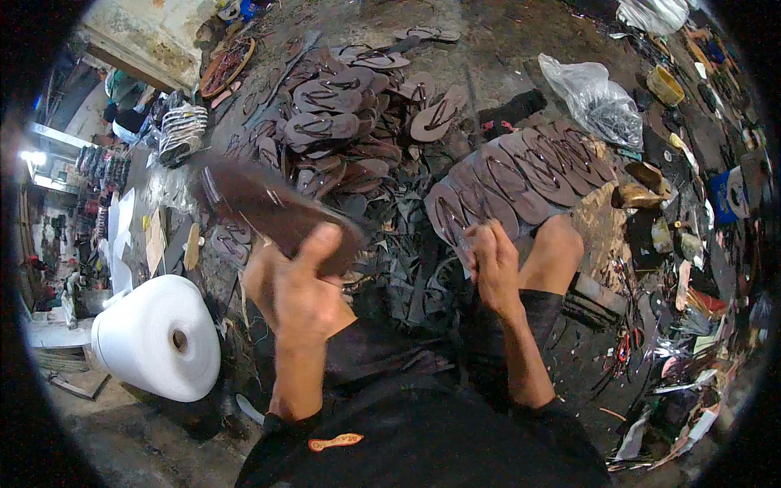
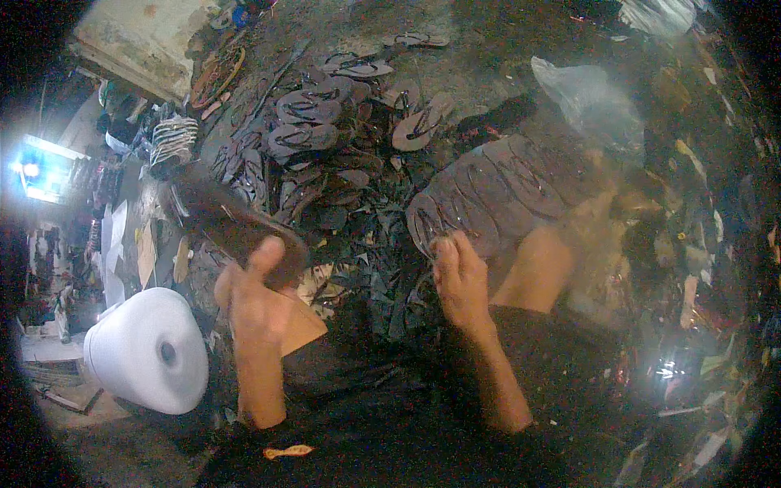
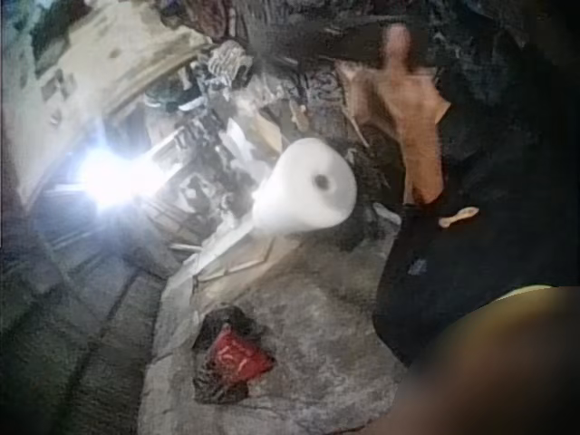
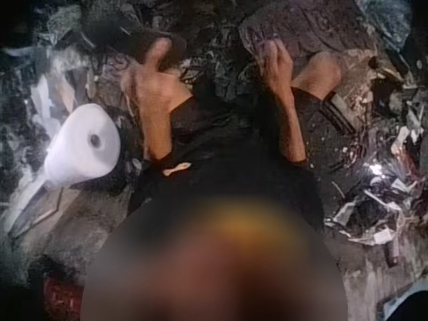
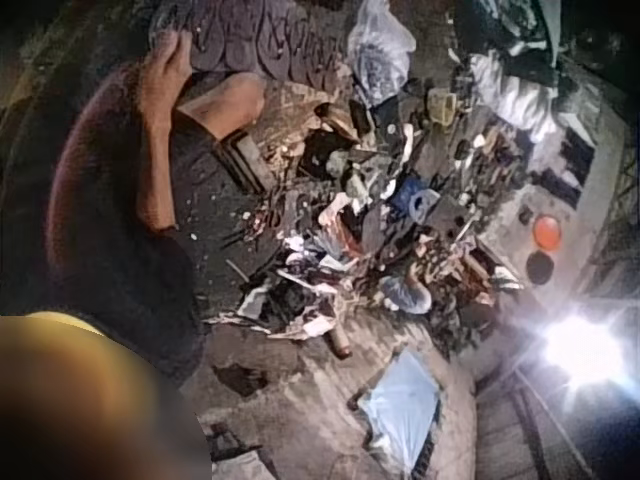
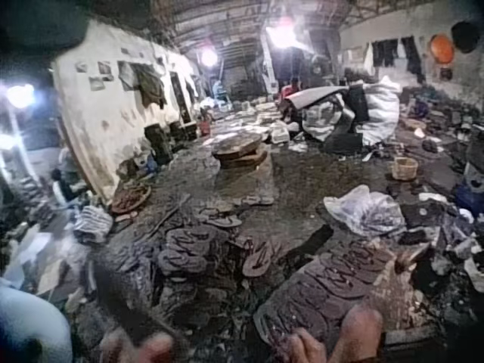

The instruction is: The person sits on the floor and uses a curved blade to trim excess material from the edges of brown sandals. They repeatedly pick up sandals, scrape the edges, and place them back into a pile.

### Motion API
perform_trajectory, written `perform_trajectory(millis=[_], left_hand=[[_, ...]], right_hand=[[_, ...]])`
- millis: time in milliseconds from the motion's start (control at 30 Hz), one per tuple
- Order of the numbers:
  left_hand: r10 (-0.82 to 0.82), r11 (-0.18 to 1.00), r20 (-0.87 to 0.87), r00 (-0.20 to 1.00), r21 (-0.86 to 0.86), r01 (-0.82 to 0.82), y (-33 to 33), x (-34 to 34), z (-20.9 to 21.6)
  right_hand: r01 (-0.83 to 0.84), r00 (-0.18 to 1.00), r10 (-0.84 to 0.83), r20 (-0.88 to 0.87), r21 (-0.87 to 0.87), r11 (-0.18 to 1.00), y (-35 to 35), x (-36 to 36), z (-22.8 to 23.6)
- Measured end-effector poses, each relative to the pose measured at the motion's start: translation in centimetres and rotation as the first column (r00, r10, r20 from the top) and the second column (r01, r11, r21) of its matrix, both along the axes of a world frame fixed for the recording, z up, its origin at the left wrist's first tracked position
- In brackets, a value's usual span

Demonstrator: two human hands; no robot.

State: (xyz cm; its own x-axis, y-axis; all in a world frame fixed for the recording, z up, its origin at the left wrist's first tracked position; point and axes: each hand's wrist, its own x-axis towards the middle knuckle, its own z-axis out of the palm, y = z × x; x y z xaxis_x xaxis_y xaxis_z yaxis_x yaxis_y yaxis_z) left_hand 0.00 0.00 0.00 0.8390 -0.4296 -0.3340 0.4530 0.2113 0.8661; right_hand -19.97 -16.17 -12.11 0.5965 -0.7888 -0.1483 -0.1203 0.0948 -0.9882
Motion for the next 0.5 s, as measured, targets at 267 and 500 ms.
perform_trajectory(millis=[267, 500], left_hand=[[-0.15, 0.945, -0.36, 0.921, -0.325, 0.027, -2.6, -5.7, 0.9], [-0.169, 0.945, -0.273, 0.947, -0.317, 0.077, -1.3, -6.7, -0.8]], right_hand=[[-0.232, 0.963, 0.203, -0.175, -0.162, 0.959, 12.3, -10.3, 2.1], [-0.25, 0.936, 0.155, -0.317, -0.283, 0.926, 10.4, -9.9, 1.0]])
